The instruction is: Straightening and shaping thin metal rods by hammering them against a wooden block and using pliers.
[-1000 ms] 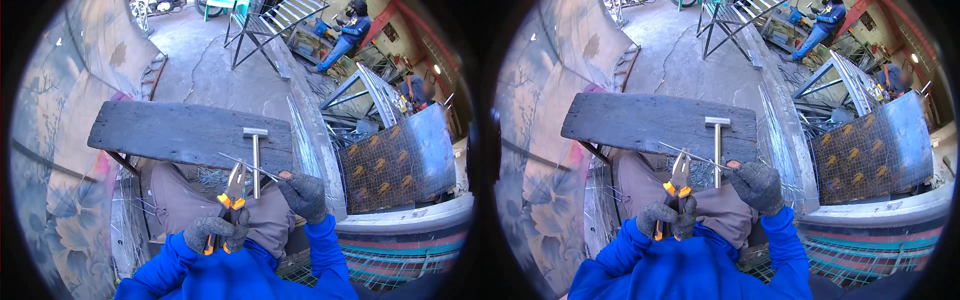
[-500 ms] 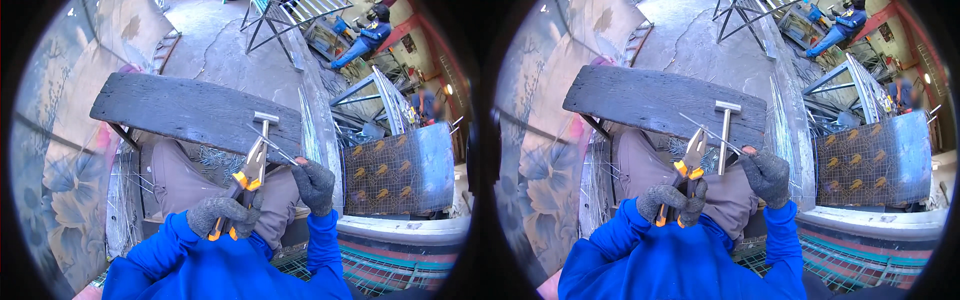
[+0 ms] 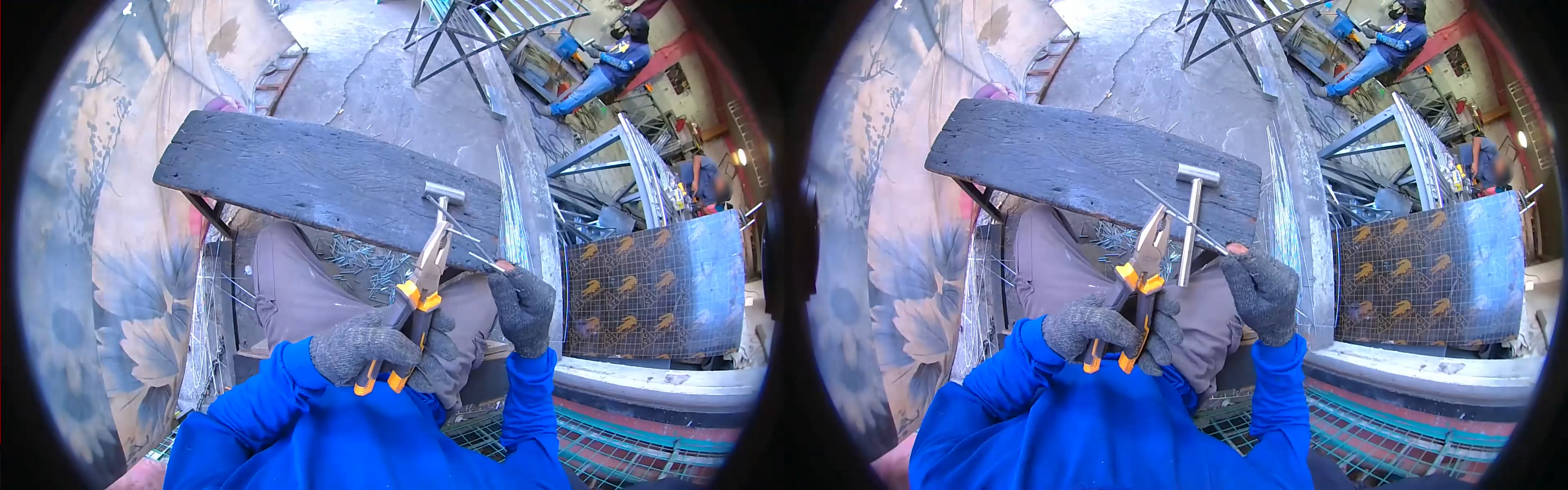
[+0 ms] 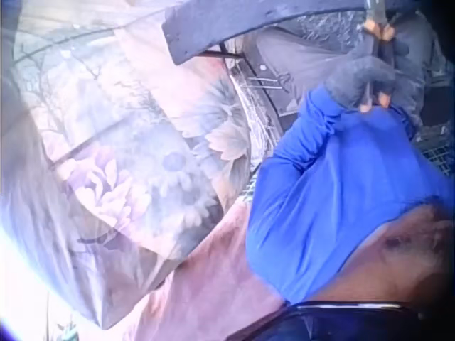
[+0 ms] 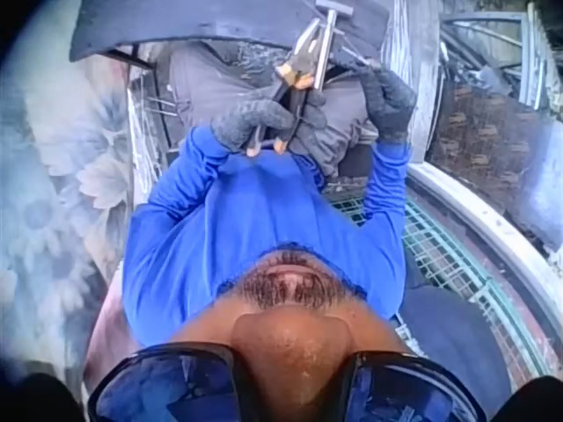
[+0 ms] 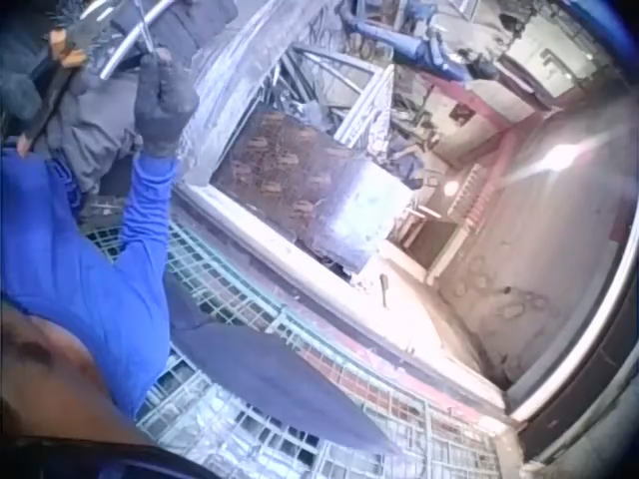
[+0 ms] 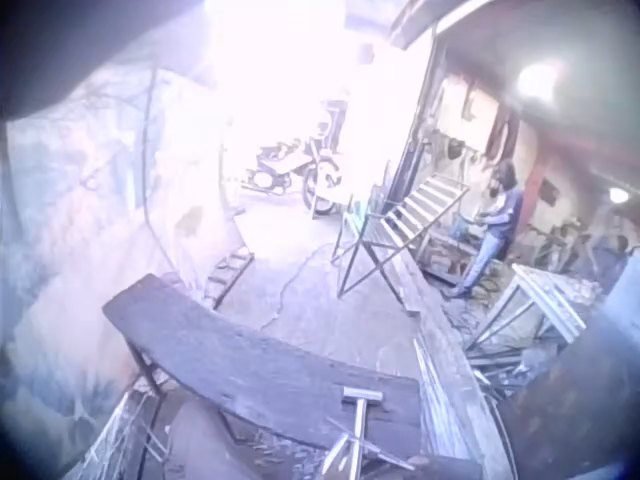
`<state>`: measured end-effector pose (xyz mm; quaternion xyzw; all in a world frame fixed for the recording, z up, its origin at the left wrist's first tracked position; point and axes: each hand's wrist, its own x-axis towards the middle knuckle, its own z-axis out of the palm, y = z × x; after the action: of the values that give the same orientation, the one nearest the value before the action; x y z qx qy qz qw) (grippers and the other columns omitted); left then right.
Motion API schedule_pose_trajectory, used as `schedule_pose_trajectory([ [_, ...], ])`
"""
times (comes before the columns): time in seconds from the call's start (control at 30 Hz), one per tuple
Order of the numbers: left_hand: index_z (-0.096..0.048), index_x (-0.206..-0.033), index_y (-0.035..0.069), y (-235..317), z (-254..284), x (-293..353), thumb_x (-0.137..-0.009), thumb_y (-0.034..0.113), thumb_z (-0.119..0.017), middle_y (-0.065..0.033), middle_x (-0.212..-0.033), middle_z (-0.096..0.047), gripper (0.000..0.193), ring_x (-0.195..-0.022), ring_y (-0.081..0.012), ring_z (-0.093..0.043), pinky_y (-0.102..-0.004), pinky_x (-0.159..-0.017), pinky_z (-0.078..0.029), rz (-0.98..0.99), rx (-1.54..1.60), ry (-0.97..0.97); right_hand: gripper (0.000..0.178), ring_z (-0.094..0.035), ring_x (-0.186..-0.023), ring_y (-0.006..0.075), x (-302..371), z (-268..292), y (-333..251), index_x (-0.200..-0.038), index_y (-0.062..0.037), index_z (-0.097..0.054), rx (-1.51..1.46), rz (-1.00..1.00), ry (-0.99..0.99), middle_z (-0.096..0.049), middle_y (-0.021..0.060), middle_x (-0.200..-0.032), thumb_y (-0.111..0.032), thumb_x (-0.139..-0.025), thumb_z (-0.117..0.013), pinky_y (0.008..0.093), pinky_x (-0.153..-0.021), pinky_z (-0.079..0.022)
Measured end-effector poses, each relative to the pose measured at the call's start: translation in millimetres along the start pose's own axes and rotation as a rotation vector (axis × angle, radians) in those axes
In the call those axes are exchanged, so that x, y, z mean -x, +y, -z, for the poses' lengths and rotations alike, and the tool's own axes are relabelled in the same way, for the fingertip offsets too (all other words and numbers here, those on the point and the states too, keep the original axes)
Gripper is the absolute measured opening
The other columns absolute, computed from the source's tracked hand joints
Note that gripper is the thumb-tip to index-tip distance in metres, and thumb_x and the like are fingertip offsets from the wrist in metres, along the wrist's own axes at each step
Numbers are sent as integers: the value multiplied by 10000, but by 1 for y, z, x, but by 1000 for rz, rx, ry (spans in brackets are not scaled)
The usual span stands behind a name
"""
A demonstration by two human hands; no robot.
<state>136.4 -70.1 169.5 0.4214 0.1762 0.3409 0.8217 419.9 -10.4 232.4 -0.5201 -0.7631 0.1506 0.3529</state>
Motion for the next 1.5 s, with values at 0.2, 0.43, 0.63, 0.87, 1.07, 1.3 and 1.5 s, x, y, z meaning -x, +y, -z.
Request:
schedule_pose_trajectory([
  [0.2, -718, -1078, 59, -11, 9, -2, -891, 65, -655, -144, -1114, -645, 197, -1015, -294, -645, -415, -851, -532, -53, -56, -35, 200, -582, -590, 115, -1, -1, -1, -1052, 32, -729, -65, -51, -57, -649, 88, -667, -109, -916, -691, 301, -534, -446],
  [0.43, -723, -1082, 69, -11, 7, -3, -853, 26, -671, -191, -1183, -643, 239, -1067, -337, -636, -418, -891, -526, 173, 323, 8, 207, -608, -599, 130, -2, -3, 1, -1060, 34, -729, -20, 23, -55, -663, 100, -677, -108, -915, -692, 306, -546, -466],
  [0.63, -723, -1083, 63, 7, -3, -8, -861, 4, -657, -162, -1185, -658, 239, -1074, -307, -643, -391, -887, -527, 165, 424, -4, 198, -636, -557, 207, -2, -4, 5, -1044, 4, -737, 12, 12, -79, -664, 158, -714, -88, -870, -758, 348, -518, -471],
  [0.87, -493, -1335, -16, -16, 9, -4, -741, -10, -681, -182, -1116, -660, 623, -961, -312, -692, -413, -867, -549, 233, 328, 69, 202, -595, -518, 196, -4, -4, 4, -1061, -7, -739, -48, 15, -64, -626, 143, -662, -95, -879, -752, 342, -500, -443],
  [1.07, -524, -1239, -12, -21, 9, -3, -764, 57, -678, -150, -1016, -650, 504, -867, -281, -678, -392, -813, -549, 176, 206, 55, 216, -624, -545, 220, -3, -5, 2, -1073, -9, -732, -30, 17, -88, -662, 152, -708, -102, -879, -754, 350, -509, -463],
  [1.3, -580, -1076, -16, 19, -27, -12, -828, 132, -659, -91, -874, -609, 299, -753, -179, -606, -314, -674, -500, 255, 532, 170, 155, -714, -705, 333, -12, -3, 11, -996, -25, -725, 22, 122, -163, -726, 172, -846, -117, -876, -759, 393, -575, -542],
  [1.5, -541, -1096, 20, 0, -7, -20, -782, 106, -606, -58, -825, -562, 332, -734, -147, -555, -291, -662, -478, 209, 131, 307, 176, -732, -797, 320, -24, 9, 5, -1007, -27, -723, 246, 181, -270, -743, 153, -940, -157, -890, -746, 382, -653, -579],
])
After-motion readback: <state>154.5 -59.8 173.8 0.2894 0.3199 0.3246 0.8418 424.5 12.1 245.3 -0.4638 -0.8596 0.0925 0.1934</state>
